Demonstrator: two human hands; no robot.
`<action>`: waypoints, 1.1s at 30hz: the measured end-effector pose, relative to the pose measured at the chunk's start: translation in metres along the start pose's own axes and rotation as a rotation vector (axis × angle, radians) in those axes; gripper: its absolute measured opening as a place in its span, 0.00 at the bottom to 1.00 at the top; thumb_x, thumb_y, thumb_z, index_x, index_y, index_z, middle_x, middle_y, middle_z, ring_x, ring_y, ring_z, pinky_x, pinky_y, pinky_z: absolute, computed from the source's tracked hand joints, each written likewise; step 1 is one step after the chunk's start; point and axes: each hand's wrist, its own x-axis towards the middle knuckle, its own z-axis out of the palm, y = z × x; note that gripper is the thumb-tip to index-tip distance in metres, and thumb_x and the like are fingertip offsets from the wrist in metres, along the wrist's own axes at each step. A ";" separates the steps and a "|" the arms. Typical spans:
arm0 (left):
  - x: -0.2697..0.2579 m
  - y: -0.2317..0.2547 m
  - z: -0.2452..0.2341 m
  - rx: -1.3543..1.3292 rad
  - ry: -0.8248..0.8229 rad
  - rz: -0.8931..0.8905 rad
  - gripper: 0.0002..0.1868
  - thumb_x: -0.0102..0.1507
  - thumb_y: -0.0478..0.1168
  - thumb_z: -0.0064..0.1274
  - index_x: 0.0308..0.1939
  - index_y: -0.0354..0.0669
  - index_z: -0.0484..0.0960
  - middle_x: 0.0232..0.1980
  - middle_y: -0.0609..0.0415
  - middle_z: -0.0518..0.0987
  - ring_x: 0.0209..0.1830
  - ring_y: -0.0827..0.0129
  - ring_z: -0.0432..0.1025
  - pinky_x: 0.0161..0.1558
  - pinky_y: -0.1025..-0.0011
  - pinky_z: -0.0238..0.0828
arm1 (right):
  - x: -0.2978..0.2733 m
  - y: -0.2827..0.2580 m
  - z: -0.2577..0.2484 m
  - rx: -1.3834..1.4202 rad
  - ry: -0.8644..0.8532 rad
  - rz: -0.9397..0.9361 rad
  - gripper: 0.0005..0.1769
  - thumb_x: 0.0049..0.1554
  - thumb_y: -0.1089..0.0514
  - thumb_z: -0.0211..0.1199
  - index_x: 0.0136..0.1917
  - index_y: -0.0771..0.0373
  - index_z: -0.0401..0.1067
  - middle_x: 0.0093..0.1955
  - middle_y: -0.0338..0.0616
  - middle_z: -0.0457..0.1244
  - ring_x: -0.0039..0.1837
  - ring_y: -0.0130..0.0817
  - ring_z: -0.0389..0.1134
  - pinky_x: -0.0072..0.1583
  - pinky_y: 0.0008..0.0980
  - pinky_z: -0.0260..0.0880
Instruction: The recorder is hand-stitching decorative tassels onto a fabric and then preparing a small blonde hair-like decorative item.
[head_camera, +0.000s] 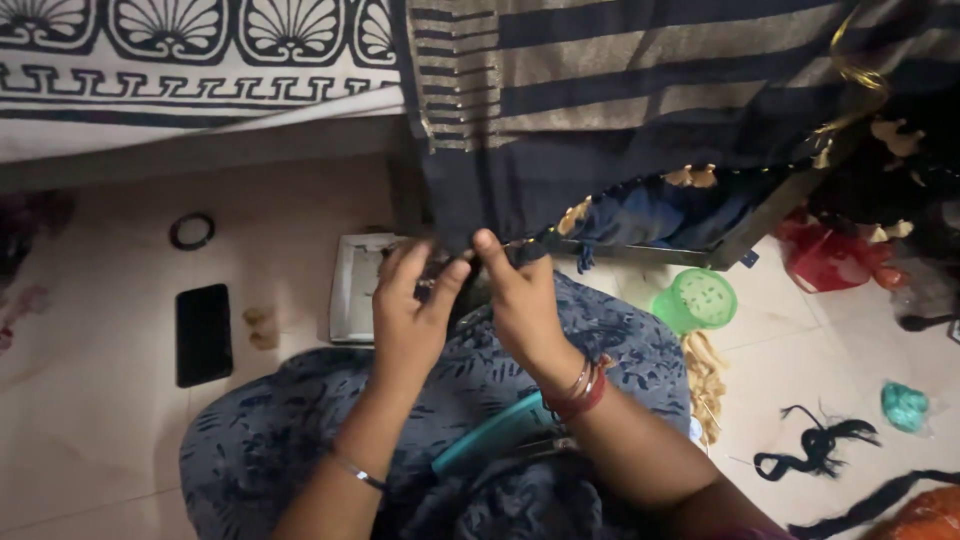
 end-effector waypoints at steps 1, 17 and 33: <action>0.003 0.003 -0.003 -0.022 -0.003 0.022 0.16 0.66 0.39 0.60 0.51 0.29 0.79 0.50 0.46 0.79 0.48 0.61 0.75 0.49 0.68 0.72 | 0.000 0.013 -0.003 0.000 0.015 -0.026 0.20 0.67 0.50 0.63 0.40 0.67 0.77 0.36 0.31 0.63 0.37 0.19 0.57 0.38 0.26 0.55; 0.012 -0.009 0.003 -0.479 -0.287 -0.592 0.13 0.62 0.40 0.63 0.40 0.29 0.88 0.34 0.54 0.86 0.32 0.79 0.76 0.35 0.78 0.71 | -0.027 0.015 -0.042 -0.177 -0.186 -0.107 0.13 0.67 0.55 0.55 0.45 0.65 0.72 0.33 0.36 0.65 0.36 0.24 0.65 0.42 0.26 0.68; 0.010 -0.015 0.021 -0.359 -0.211 -0.668 0.12 0.62 0.41 0.63 0.43 0.34 0.90 0.37 0.54 0.87 0.34 0.77 0.72 0.40 0.76 0.65 | 0.029 -0.147 -0.212 -0.599 0.446 -0.779 0.04 0.70 0.69 0.64 0.58 0.67 0.74 0.59 0.43 0.62 0.61 0.30 0.67 0.64 0.25 0.69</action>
